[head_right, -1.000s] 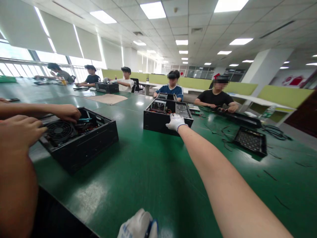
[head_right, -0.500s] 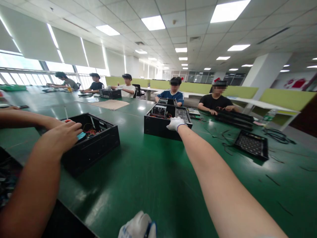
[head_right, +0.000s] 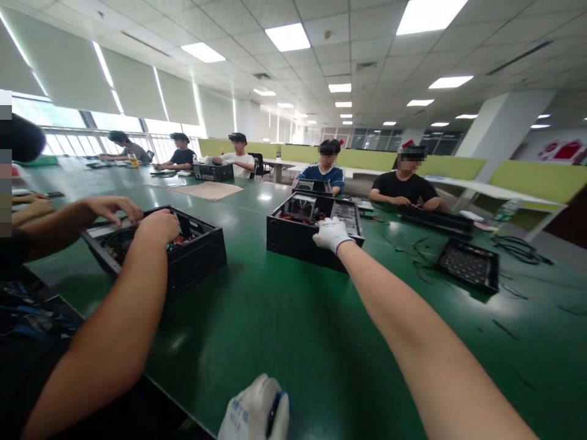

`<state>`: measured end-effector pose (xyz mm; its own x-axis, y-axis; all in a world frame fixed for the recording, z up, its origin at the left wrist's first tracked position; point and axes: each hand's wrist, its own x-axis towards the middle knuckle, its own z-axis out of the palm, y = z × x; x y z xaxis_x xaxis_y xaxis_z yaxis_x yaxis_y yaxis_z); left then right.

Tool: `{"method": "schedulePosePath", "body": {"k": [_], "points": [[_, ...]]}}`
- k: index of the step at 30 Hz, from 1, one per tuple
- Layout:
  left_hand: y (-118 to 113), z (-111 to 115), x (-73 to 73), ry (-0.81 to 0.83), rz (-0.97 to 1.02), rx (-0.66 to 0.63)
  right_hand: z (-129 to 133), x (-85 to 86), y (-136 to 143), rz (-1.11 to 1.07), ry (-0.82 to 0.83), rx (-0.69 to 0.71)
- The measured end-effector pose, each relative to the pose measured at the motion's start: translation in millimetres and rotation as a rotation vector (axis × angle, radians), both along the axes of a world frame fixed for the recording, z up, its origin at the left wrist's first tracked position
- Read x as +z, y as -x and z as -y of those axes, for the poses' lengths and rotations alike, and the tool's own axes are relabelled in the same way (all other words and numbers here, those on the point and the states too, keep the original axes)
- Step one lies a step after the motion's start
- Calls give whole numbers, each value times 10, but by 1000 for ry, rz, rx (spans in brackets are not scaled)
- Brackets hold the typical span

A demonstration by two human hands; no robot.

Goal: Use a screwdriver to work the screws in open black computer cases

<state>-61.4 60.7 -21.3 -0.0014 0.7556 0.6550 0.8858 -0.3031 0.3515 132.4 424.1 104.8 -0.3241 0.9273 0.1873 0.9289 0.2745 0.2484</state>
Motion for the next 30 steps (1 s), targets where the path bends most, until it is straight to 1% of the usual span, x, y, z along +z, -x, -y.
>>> {"method": "schedulePosePath", "body": {"k": [2, 3, 5, 7, 9, 11, 15, 18, 20, 22, 25, 27, 29, 30], "points": [[-263, 162, -189, -2, 8, -13, 223, -9, -61, -10, -14, 28], [-355, 219, -270, -4, 17, -15, 345, -11, -98, -16, -23, 42], [-466, 287, -406, -15, 37, -22, 609, -14, -186, -25, -46, 71], [-503, 306, -496, -37, 53, -29, 896, -14, -298, -30, -70, 103], [-501, 299, -538, -44, 62, -39, 1200, -14, -426, -33, -93, 139], [-491, 284, -551, -50, 65, -45, 1511, -16, -562, -34, -110, 175], [-482, 251, -570, -154, 25, -33, 2123, -27, -809, -45, -145, 233], [-481, 273, -530, -116, 48, -79, 2567, -31, -963, -72, -171, 295], [-483, 350, -408, -63, 87, -120, 2860, -25, -1058, -95, -176, 335], [-488, 477, -185, -25, 103, -163, 3143, -16, -1152, -122, -169, 370], [-505, 684, 293, 10, 76, -249, 3522, 0, -1286, -161, -144, 405], [-523, 774, 622, -20, 50, -278, 3735, 8, -1364, -183, -130, 417], [-548, 800, 889, -62, -2, -270, 3919, 16, -1428, -205, -121, 431], [-564, 793, 989, -69, -42, -260, 4001, 21, -1455, -217, -116, 438]]}}
